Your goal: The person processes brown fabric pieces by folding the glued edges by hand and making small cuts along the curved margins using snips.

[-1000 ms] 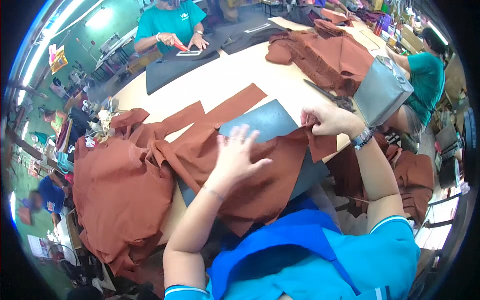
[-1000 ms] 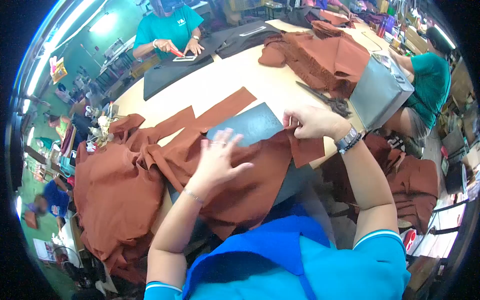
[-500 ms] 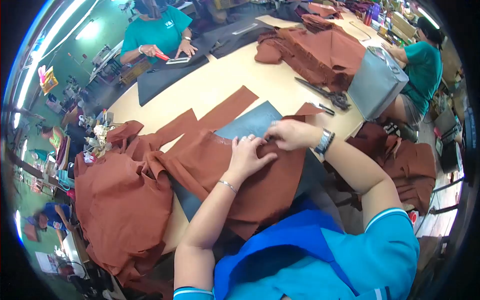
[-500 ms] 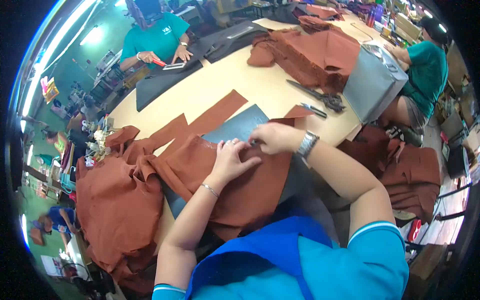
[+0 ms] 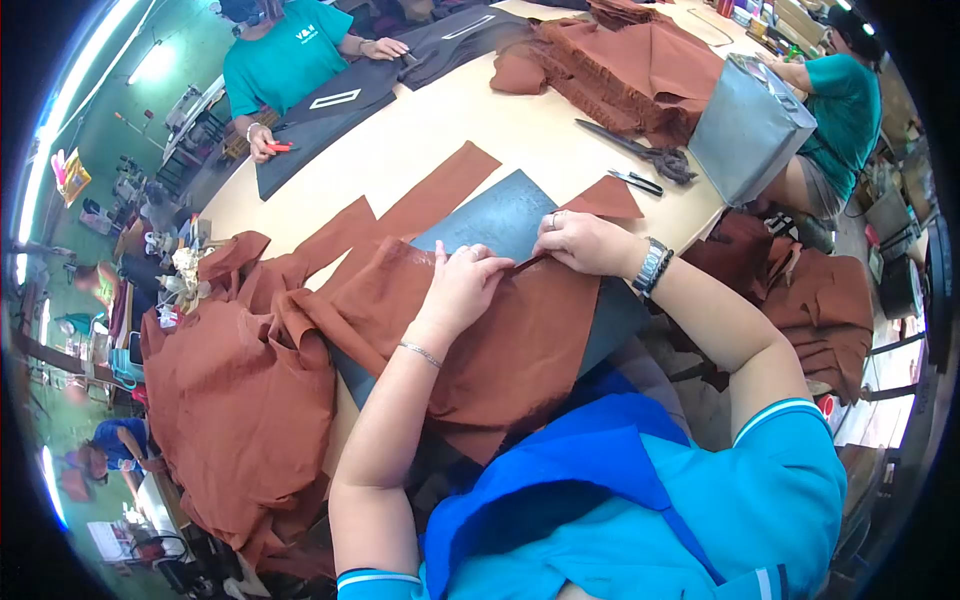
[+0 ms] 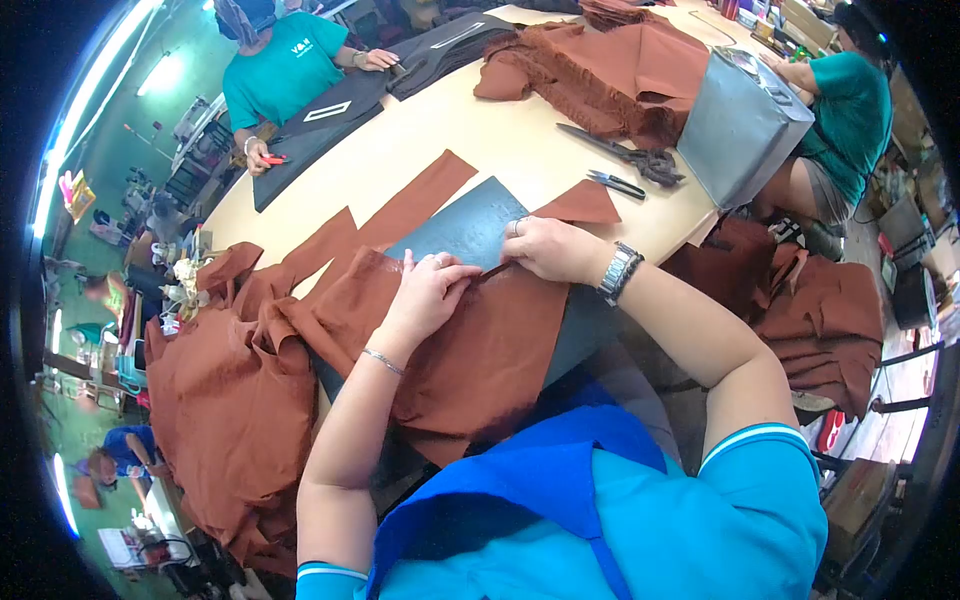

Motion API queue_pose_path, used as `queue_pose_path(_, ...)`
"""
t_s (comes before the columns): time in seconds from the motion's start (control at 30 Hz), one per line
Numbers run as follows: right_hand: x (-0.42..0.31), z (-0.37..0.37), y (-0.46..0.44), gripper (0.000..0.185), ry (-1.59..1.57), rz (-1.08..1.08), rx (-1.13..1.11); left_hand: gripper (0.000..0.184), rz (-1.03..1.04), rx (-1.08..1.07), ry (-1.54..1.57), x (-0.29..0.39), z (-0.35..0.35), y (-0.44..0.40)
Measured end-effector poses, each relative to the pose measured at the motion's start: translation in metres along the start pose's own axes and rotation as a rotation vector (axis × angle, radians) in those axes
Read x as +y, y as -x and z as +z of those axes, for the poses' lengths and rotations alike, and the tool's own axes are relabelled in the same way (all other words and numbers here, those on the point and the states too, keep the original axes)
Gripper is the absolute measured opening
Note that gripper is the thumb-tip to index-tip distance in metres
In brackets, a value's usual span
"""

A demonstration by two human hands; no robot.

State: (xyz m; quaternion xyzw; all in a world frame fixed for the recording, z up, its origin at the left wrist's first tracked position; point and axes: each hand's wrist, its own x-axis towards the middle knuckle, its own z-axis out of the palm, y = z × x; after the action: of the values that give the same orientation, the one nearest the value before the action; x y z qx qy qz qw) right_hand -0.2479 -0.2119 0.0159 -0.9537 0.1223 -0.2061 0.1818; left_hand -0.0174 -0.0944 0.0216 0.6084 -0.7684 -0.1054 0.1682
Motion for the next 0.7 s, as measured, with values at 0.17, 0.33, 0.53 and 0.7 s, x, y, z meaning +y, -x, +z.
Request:
queue_pose_path(0.17, -0.001, 0.012, 0.011, 0.019, 0.189, -0.123, 0.067, 0.019, 0.088, 0.035, -0.144, -0.011, -0.004, 0.003)
queue_pose_path(0.33, -0.029, 0.012, 0.014, 0.026, 0.391, -0.041, 0.028, 0.020, 0.243, 0.134, -0.276, -0.020, -0.002, 0.008)
queue_pose_path(0.53, -0.044, 0.029, 0.008, 0.034, 0.553, -0.040, -0.010, 0.018, 0.287, 0.191, -0.323, -0.028, -0.003, 0.012)
queue_pose_path(0.7, -0.068, 0.027, 0.003, 0.032, 0.457, 0.052, -0.025, 0.018, 0.293, 0.220, -0.317, -0.036, -0.004, 0.016)
